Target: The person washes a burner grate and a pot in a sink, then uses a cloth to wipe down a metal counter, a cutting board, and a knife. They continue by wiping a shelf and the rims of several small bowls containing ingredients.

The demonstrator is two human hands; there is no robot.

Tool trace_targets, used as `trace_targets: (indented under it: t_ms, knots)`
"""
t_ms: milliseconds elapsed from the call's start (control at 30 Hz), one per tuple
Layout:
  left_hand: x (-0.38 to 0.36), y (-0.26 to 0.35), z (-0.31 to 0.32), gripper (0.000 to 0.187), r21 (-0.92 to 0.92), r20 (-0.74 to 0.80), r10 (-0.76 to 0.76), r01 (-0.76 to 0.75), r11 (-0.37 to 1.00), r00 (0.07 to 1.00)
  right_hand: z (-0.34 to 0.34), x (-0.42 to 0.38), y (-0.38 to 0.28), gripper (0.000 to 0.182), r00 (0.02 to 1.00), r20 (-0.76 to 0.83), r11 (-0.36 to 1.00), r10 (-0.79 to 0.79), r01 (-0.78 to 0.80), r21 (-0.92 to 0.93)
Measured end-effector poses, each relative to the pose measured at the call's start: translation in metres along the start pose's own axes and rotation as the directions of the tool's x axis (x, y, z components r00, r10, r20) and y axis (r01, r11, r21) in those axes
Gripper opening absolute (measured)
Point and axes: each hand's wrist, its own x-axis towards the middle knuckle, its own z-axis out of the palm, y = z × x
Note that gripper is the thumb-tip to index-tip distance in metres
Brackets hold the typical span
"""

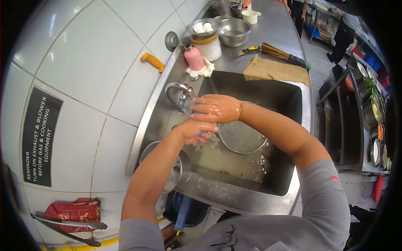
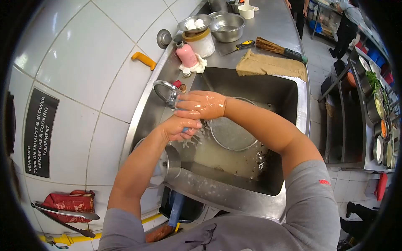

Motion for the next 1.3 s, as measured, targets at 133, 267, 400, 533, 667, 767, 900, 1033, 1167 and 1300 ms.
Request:
trace_targets:
  t_ms: [133, 267, 400, 533, 667, 767, 900, 1033, 1167, 1300]
  knots:
    - [0.016, -0.008, 0.0, 0.016, 0.228, -0.207, 0.114, -0.066, 0.972, 0.972, 0.015, -0.005, -0.005, 0.041, 0.989, 0.086, 0.98, 0.124, -0.136, 0.149]
    - [0.044, -0.02, -0.019, 0.024, 0.721, -0.296, 0.579, -0.22, 0.657, 0.76, 0.02, 0.004, -0.01, 0.031, 0.79, 0.484, 0.915, 0.376, -0.398, -0.061]
    - [0.061, -0.008, -0.032, 0.039, 0.907, -0.302, 0.648, 0.002, 0.42, 0.699, 0.019, 0.019, -0.002, 0.021, 0.565, 0.614, 0.804, 0.551, -0.555, -0.211]
    - [0.052, 0.011, -0.026, 0.033, 0.909, -0.409, 0.644, 0.233, 0.344, 0.647, 0.015, 0.036, 0.004, 0.021, 0.442, 0.629, 0.679, 0.64, -0.708, -0.193]
    - [0.042, 0.016, -0.011, 0.031, 0.924, -0.363, 0.76, 0.316, 0.217, 0.54, 0.009, 0.044, 0.021, 0.037, 0.247, 0.768, 0.627, 0.59, -0.74, -0.244]
    - [0.049, 0.005, -0.022, 0.031, 0.981, -0.105, 0.948, 0.188, 0.048, 0.302, -0.003, 0.038, 0.043, 0.05, 0.268, 0.839, 0.519, 0.474, -0.855, -0.02]
    - [0.06, -0.002, -0.017, 0.035, 0.875, -0.483, 0.848, 0.155, 0.458, 0.219, 0.036, 0.008, 0.051, 0.055, 0.472, 0.443, 0.317, 0.762, -0.869, 0.38]
    - [0.112, -0.013, -0.044, 0.05, 0.965, -0.256, 0.886, 0.153, 0.212, 0.388, 0.057, 0.017, 0.026, 0.031, 0.604, 0.337, 0.503, 0.723, -0.793, 0.342]
    - [0.148, -0.004, -0.076, 0.068, 0.912, -0.397, 0.766, 0.126, 0.39, 0.505, 0.061, 0.053, -0.056, 0.03, 0.729, 0.242, 0.623, 0.641, -0.678, 0.39]
    - [0.148, 0.009, -0.061, 0.051, 0.253, -0.714, 0.483, -0.456, 0.853, 0.507, 0.037, 0.075, -0.12, 0.033, 0.689, -0.101, 0.519, 0.717, -0.432, 0.738]
